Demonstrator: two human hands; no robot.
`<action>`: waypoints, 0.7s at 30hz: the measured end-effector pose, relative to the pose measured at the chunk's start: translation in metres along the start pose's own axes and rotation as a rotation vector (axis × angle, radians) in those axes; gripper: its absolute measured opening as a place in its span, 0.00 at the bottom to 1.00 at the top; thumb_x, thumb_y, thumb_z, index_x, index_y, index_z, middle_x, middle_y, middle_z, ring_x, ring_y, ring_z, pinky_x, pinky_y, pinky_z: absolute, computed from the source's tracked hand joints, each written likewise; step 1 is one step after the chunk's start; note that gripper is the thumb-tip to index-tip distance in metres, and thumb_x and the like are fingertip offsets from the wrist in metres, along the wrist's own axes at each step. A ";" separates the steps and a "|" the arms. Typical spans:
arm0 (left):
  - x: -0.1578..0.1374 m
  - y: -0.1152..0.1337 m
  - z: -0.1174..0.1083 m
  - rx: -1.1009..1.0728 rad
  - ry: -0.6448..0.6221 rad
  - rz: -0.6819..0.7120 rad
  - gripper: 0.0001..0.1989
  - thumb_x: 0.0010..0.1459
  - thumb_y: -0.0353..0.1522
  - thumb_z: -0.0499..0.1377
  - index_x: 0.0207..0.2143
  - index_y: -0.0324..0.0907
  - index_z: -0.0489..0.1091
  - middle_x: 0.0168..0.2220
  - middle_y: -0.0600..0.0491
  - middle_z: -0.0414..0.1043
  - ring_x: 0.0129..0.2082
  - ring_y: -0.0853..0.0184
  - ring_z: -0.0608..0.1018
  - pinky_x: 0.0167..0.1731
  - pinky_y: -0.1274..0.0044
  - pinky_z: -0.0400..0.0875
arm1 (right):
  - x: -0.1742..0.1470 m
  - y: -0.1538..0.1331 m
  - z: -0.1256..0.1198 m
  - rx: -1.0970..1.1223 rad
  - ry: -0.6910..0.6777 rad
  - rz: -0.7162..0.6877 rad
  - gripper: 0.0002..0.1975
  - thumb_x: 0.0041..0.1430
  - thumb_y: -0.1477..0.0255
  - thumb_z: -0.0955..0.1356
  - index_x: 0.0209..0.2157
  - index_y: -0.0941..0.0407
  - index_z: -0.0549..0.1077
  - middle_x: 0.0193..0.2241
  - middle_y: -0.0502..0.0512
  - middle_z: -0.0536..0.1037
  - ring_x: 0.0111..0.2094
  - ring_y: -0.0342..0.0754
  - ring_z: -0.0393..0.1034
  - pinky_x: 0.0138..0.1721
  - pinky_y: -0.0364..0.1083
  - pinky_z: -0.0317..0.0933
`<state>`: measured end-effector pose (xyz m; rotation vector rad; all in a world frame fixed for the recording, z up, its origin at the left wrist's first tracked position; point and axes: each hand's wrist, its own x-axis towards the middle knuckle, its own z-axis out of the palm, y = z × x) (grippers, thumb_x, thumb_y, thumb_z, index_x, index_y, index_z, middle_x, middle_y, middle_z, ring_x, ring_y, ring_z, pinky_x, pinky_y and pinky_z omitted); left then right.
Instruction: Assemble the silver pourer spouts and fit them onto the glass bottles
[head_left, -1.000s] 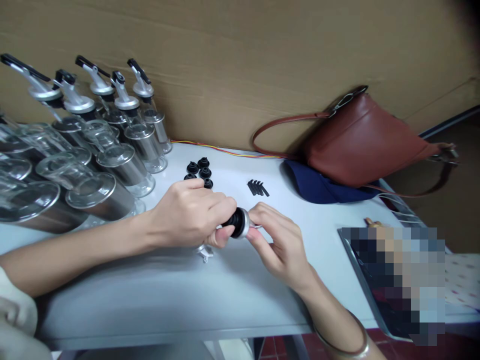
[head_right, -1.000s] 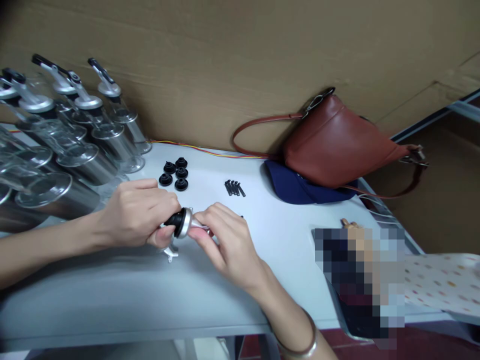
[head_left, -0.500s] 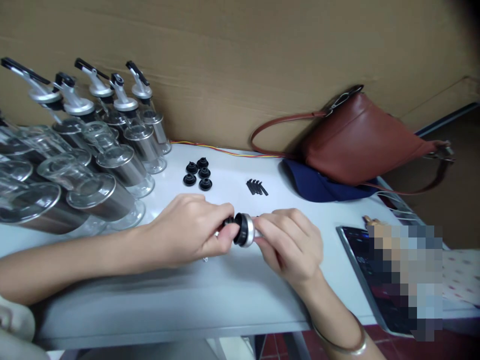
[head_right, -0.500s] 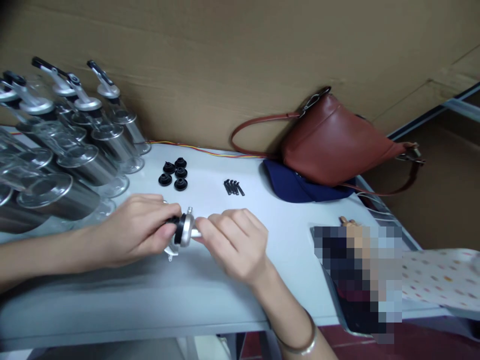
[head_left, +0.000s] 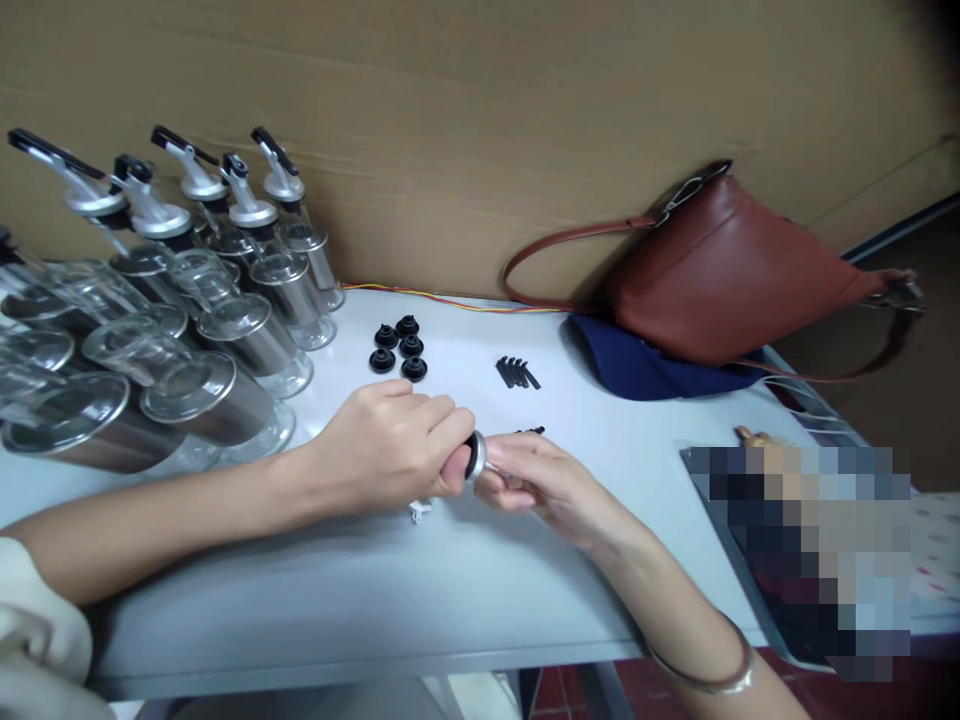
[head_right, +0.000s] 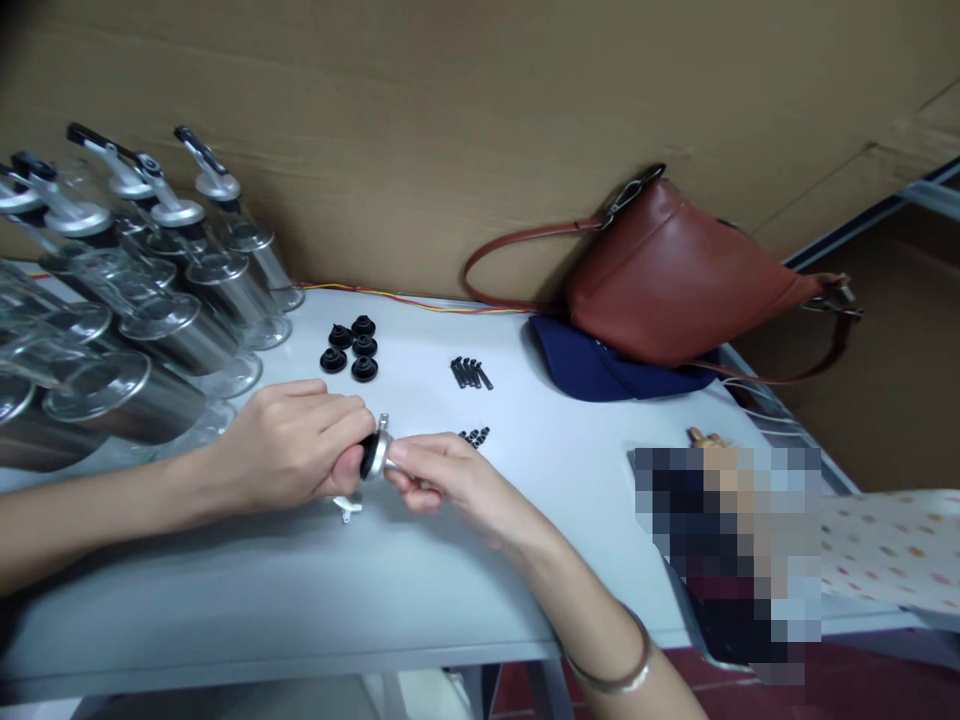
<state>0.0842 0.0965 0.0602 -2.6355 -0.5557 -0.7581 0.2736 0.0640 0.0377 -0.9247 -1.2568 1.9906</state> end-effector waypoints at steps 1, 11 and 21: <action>0.000 -0.001 0.000 0.007 0.007 -0.004 0.13 0.57 0.24 0.44 0.22 0.42 0.61 0.16 0.58 0.66 0.14 0.70 0.65 0.20 0.77 0.59 | 0.001 0.001 0.000 -0.025 0.016 -0.039 0.21 0.57 0.56 0.68 0.21 0.58 0.64 0.18 0.43 0.60 0.17 0.35 0.44 0.20 0.42 0.39; 0.006 -0.010 -0.007 -0.260 -0.152 -0.236 0.17 0.61 0.28 0.42 0.19 0.42 0.59 0.13 0.59 0.61 0.13 0.72 0.62 0.17 0.79 0.54 | -0.009 -0.001 0.010 -1.132 0.475 -0.768 0.07 0.65 0.73 0.64 0.34 0.56 0.73 0.23 0.49 0.73 0.26 0.44 0.63 0.31 0.45 0.54; 0.007 -0.025 -0.005 -0.120 -0.299 -0.522 0.11 0.64 0.35 0.50 0.38 0.39 0.68 0.29 0.53 0.74 0.21 0.68 0.73 0.20 0.79 0.58 | -0.015 -0.005 -0.016 -1.204 0.909 -1.096 0.12 0.65 0.79 0.61 0.45 0.53 0.72 0.35 0.55 0.77 0.34 0.50 0.70 0.36 0.48 0.59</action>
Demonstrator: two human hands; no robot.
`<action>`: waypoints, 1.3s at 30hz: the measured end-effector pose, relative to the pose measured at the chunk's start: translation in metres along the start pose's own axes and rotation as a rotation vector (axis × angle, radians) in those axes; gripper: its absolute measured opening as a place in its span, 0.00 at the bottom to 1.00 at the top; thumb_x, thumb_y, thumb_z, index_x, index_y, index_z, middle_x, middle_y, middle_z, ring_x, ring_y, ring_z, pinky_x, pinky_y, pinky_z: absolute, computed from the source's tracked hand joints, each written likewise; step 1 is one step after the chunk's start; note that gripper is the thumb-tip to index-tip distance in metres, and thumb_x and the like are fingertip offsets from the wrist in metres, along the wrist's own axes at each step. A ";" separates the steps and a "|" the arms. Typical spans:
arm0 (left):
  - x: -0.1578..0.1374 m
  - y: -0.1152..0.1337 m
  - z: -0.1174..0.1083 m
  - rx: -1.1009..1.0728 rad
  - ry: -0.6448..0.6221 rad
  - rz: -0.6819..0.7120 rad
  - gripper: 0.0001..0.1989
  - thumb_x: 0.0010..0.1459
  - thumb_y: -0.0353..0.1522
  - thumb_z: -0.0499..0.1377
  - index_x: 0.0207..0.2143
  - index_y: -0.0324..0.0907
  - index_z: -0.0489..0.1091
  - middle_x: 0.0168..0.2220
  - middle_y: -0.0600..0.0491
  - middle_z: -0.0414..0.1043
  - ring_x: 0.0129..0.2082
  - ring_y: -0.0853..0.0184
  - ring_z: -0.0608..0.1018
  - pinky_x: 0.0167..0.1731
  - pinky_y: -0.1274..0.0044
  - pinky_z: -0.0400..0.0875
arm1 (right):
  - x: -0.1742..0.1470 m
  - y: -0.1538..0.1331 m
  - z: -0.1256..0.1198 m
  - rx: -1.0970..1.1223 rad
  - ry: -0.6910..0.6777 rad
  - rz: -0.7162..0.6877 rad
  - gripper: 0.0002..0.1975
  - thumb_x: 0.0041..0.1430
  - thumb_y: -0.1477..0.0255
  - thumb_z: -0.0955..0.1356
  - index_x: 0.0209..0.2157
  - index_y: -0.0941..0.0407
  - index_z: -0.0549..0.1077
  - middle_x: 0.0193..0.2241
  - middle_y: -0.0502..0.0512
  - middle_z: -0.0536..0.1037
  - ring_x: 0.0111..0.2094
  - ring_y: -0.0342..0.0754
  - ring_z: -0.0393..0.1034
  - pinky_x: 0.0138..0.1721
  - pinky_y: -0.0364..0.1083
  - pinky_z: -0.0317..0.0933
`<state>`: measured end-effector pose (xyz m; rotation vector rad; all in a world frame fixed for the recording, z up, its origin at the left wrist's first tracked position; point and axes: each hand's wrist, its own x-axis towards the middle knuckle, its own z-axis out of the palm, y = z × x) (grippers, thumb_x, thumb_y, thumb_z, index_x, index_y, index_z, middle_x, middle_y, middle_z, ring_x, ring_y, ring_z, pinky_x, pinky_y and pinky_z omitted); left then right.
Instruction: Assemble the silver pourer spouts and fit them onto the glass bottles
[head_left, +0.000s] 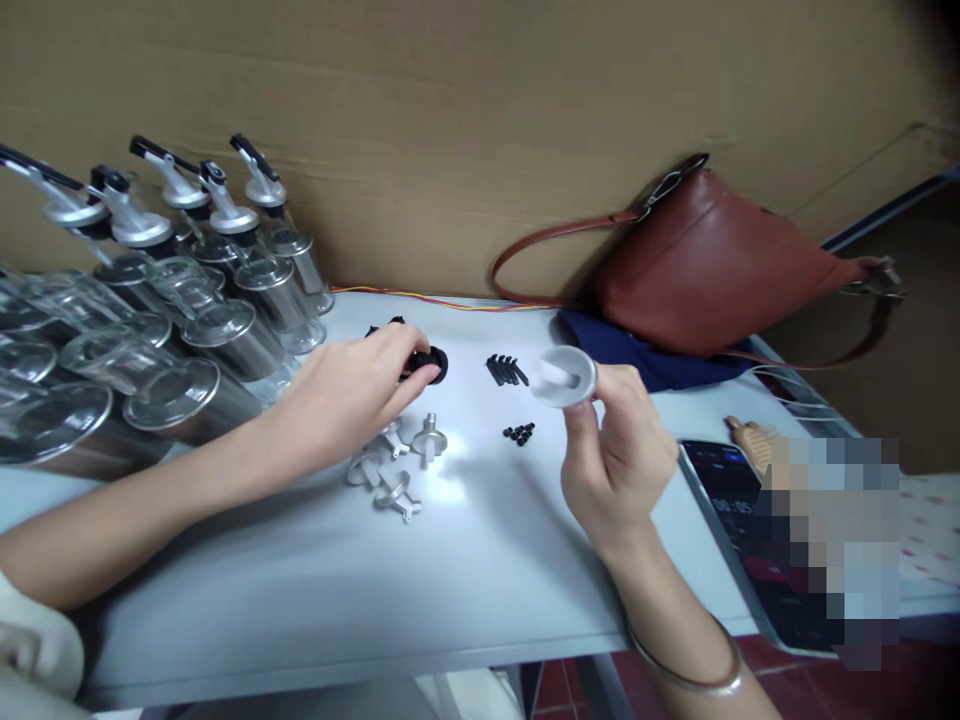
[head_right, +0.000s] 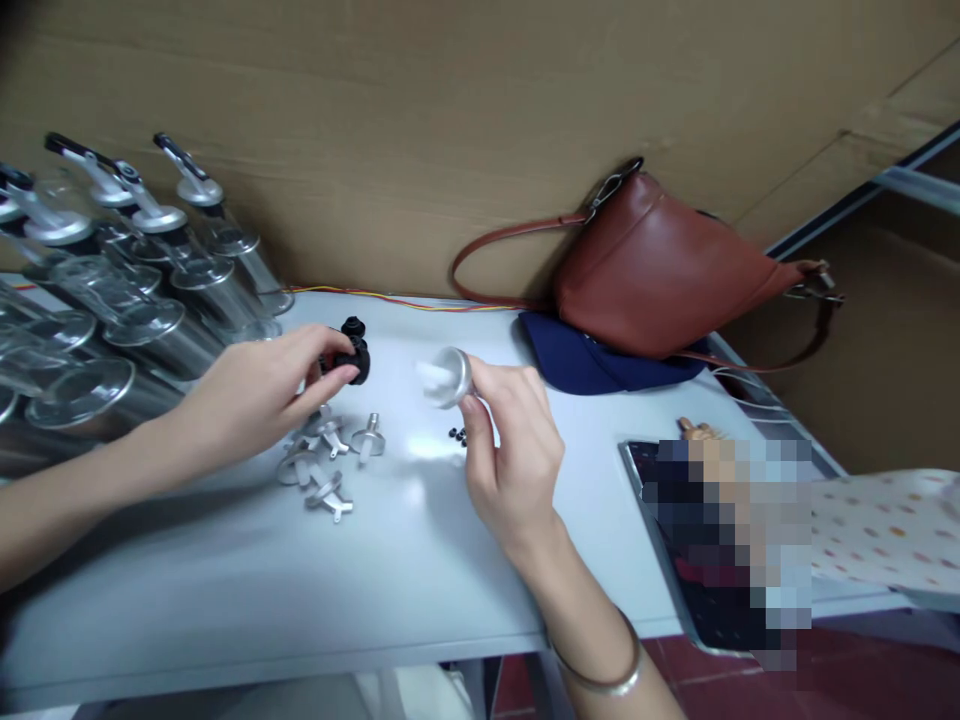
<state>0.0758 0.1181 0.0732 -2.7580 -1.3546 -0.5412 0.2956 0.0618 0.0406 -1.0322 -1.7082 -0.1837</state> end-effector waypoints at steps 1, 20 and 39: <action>0.001 0.000 0.005 0.078 -0.025 0.022 0.09 0.64 0.34 0.52 0.41 0.39 0.68 0.35 0.50 0.76 0.24 0.67 0.75 0.21 0.78 0.59 | 0.000 0.001 0.001 -0.008 -0.016 0.006 0.12 0.65 0.79 0.61 0.45 0.53 0.72 0.35 0.55 0.77 0.35 0.49 0.70 0.36 0.48 0.60; -0.006 0.005 0.012 0.268 -0.400 0.076 0.13 0.68 0.36 0.48 0.46 0.38 0.66 0.41 0.46 0.70 0.34 0.57 0.78 0.29 0.70 0.70 | -0.001 0.008 0.005 -0.141 -0.498 0.127 0.06 0.62 0.73 0.68 0.36 0.59 0.77 0.30 0.56 0.78 0.33 0.50 0.71 0.35 0.47 0.61; -0.035 -0.005 0.025 0.195 -0.435 0.363 0.34 0.52 0.49 0.63 0.56 0.42 0.62 0.53 0.40 0.67 0.48 0.50 0.73 0.35 0.69 0.69 | -0.003 -0.005 0.005 0.169 -1.111 0.222 0.10 0.61 0.71 0.69 0.43 0.59 0.76 0.37 0.57 0.74 0.40 0.50 0.70 0.43 0.48 0.64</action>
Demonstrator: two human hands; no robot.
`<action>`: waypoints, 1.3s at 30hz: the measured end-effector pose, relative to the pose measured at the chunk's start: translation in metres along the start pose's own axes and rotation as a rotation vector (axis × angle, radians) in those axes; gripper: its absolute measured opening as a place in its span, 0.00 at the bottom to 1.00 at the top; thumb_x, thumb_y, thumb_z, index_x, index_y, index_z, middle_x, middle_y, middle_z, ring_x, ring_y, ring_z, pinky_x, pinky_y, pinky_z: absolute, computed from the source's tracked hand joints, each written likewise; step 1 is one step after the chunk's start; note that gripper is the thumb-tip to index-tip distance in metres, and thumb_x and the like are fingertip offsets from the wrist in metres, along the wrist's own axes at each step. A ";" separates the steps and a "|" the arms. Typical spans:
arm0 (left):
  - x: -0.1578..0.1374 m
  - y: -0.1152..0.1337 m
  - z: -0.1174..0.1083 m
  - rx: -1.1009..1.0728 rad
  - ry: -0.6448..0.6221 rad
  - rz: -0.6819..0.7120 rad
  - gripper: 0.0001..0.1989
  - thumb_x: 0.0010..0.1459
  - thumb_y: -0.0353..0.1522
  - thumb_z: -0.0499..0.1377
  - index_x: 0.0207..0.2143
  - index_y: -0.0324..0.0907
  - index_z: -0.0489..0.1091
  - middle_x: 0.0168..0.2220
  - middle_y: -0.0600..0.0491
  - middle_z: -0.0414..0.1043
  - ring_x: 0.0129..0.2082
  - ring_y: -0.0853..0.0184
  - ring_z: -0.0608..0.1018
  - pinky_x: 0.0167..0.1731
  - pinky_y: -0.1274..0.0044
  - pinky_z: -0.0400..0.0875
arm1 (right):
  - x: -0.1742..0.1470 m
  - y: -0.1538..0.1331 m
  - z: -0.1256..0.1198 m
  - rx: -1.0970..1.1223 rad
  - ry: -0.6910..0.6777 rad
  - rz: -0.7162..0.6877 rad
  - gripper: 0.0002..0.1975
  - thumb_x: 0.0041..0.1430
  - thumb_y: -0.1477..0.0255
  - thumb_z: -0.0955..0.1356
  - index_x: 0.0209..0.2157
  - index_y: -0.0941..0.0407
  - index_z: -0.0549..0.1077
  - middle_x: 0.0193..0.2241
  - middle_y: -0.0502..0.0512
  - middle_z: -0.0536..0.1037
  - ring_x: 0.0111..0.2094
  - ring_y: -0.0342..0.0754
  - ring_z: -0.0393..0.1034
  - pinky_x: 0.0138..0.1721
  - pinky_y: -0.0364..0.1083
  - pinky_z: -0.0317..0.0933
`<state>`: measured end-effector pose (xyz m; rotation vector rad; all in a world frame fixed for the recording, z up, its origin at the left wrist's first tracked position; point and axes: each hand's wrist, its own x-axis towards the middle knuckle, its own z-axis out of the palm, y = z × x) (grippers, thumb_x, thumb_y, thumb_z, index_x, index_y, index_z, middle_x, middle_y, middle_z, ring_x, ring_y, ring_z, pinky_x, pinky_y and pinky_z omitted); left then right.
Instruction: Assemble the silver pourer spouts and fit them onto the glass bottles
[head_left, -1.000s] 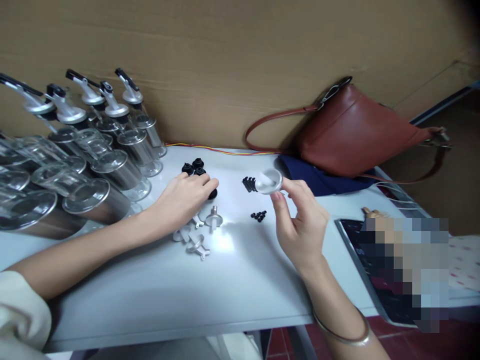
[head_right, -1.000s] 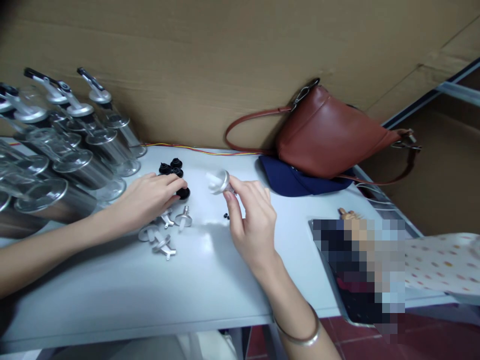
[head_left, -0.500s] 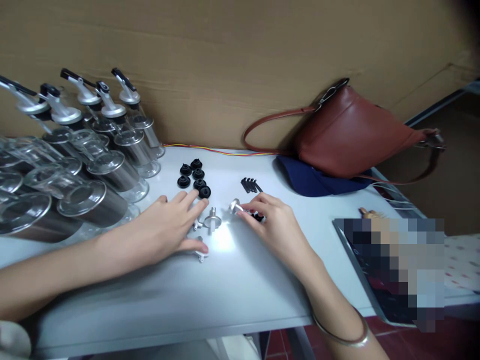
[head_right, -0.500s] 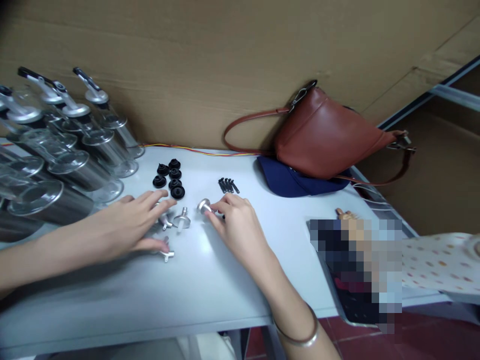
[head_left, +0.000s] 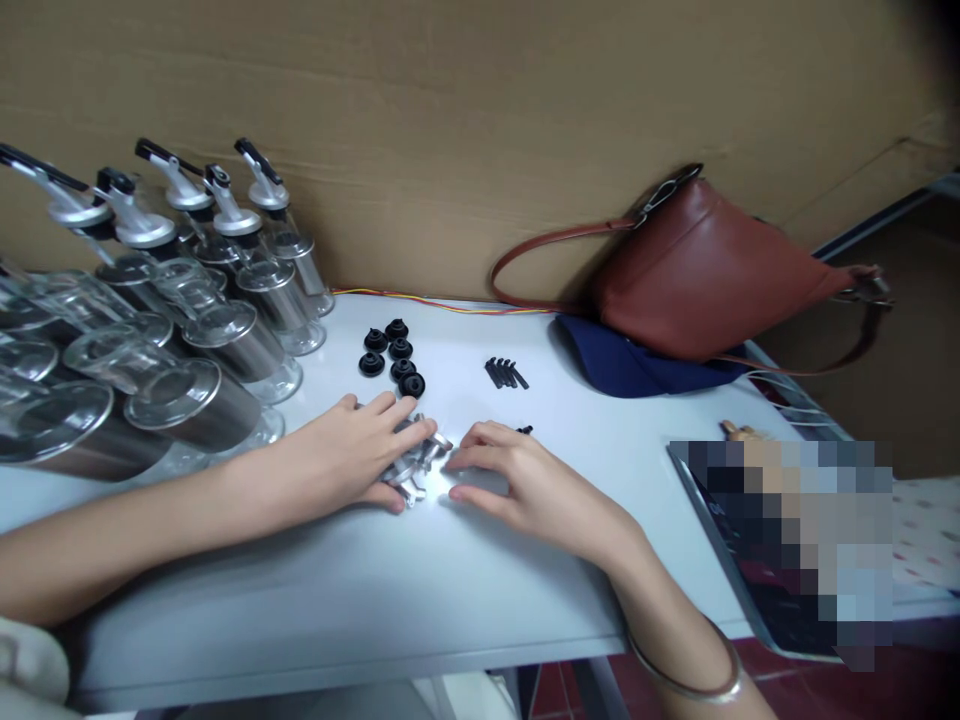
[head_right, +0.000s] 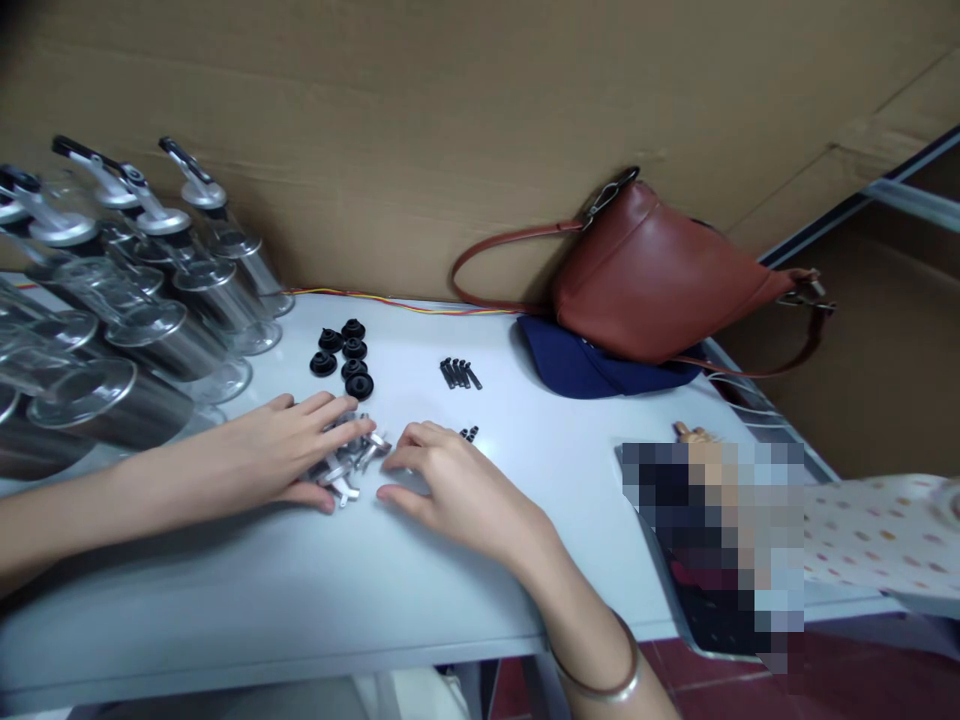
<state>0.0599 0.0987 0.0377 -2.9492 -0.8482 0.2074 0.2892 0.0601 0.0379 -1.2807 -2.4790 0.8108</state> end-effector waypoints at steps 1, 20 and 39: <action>-0.001 0.000 0.002 -0.009 0.014 0.015 0.30 0.53 0.48 0.63 0.53 0.42 0.64 0.52 0.41 0.68 0.48 0.51 0.73 0.35 0.69 0.68 | 0.000 0.001 0.000 -0.002 0.030 0.029 0.07 0.61 0.71 0.69 0.40 0.59 0.76 0.36 0.56 0.74 0.38 0.49 0.70 0.42 0.48 0.64; -0.018 0.003 0.010 -0.125 0.057 0.114 0.25 0.57 0.29 0.60 0.56 0.47 0.59 0.59 0.43 0.61 0.53 0.53 0.68 0.40 0.69 0.70 | -0.002 0.002 0.008 0.271 -0.052 0.006 0.16 0.60 0.79 0.68 0.49 0.56 0.65 0.39 0.54 0.77 0.40 0.46 0.73 0.43 0.46 0.65; -0.025 -0.005 0.009 -0.257 -0.016 -0.017 0.32 0.56 0.39 0.64 0.59 0.44 0.56 0.50 0.43 0.66 0.38 0.58 0.78 0.29 0.75 0.69 | -0.002 -0.002 0.000 0.203 -0.139 0.038 0.10 0.57 0.76 0.70 0.42 0.57 0.75 0.39 0.55 0.79 0.40 0.48 0.72 0.44 0.48 0.64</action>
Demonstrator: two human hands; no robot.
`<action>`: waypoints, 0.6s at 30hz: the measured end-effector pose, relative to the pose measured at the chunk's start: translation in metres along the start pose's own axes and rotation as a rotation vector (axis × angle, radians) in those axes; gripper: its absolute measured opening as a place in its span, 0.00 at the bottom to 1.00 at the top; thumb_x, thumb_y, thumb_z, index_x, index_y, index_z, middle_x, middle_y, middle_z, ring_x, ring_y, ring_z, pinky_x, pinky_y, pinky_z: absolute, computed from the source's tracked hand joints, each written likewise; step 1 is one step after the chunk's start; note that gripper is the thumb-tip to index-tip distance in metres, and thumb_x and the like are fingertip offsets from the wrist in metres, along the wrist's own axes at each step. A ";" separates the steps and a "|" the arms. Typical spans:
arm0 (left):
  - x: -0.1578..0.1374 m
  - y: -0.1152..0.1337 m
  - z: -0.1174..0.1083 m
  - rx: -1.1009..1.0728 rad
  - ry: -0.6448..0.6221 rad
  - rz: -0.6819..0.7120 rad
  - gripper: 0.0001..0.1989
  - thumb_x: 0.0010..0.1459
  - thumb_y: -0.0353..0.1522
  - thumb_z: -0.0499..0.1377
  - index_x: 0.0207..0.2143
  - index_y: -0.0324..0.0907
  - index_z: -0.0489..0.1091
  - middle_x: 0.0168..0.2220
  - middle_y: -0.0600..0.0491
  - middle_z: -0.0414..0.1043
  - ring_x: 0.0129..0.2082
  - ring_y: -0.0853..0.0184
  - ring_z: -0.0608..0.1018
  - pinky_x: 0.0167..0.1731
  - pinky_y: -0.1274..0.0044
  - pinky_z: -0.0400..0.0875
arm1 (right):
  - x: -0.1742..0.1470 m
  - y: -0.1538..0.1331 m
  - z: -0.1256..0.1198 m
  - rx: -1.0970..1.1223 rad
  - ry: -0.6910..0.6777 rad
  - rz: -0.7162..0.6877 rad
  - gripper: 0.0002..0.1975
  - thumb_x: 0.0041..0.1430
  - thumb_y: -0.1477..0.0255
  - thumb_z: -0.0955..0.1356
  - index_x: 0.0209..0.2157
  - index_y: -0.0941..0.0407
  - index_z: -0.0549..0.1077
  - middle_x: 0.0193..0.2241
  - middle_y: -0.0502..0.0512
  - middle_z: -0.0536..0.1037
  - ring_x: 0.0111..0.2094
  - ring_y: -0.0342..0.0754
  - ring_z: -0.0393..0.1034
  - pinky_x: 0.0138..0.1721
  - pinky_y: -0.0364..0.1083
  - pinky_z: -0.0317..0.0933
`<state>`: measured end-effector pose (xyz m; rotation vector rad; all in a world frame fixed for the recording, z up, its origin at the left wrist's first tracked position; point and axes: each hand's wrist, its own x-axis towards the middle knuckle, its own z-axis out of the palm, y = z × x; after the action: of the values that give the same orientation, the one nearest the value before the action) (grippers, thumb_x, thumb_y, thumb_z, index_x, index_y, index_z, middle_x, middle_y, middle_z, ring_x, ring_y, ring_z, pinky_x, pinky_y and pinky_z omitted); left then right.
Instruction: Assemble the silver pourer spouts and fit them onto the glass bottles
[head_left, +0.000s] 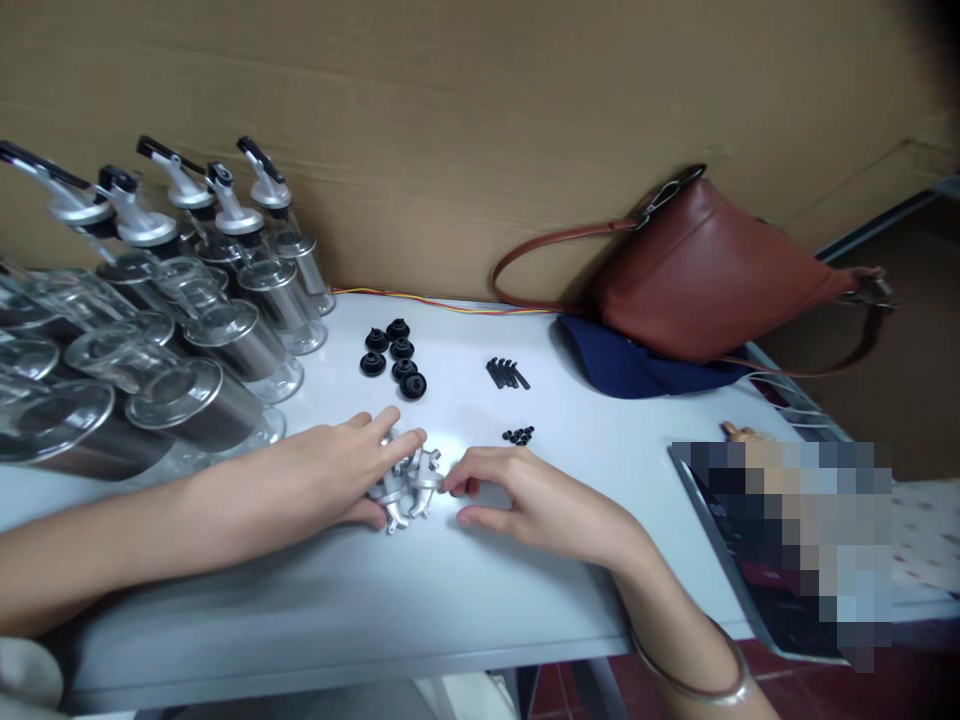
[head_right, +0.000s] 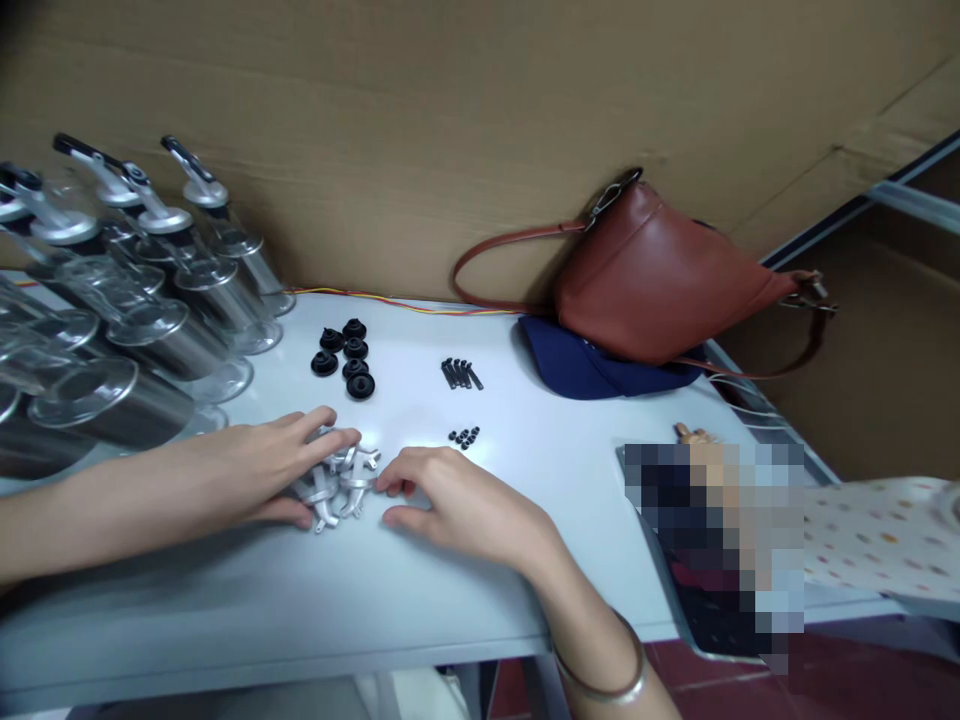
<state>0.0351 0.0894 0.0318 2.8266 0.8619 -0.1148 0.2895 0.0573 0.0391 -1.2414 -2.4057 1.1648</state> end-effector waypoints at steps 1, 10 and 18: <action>0.001 0.001 0.001 0.016 0.012 -0.001 0.32 0.56 0.41 0.64 0.59 0.44 0.56 0.50 0.43 0.66 0.37 0.59 0.78 0.28 0.76 0.68 | 0.000 0.000 0.000 -0.007 -0.007 -0.011 0.11 0.58 0.76 0.70 0.44 0.57 0.75 0.40 0.56 0.79 0.40 0.48 0.72 0.45 0.48 0.64; 0.006 0.002 -0.003 0.099 0.017 -0.002 0.35 0.53 0.50 0.62 0.55 0.40 0.59 0.48 0.41 0.67 0.38 0.55 0.78 0.30 0.73 0.70 | 0.000 0.000 -0.001 -0.004 -0.021 0.007 0.14 0.58 0.75 0.70 0.47 0.57 0.75 0.39 0.56 0.79 0.39 0.48 0.72 0.44 0.48 0.65; 0.003 0.001 -0.012 0.029 -0.019 -0.029 0.31 0.54 0.37 0.66 0.56 0.42 0.58 0.50 0.42 0.67 0.37 0.57 0.79 0.32 0.74 0.70 | -0.001 0.002 0.000 -0.003 -0.011 0.032 0.14 0.57 0.75 0.70 0.46 0.57 0.75 0.38 0.55 0.79 0.38 0.48 0.72 0.43 0.48 0.65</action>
<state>0.0386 0.0924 0.0429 2.8355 0.9042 -0.1583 0.2909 0.0573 0.0380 -1.2827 -2.4053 1.1801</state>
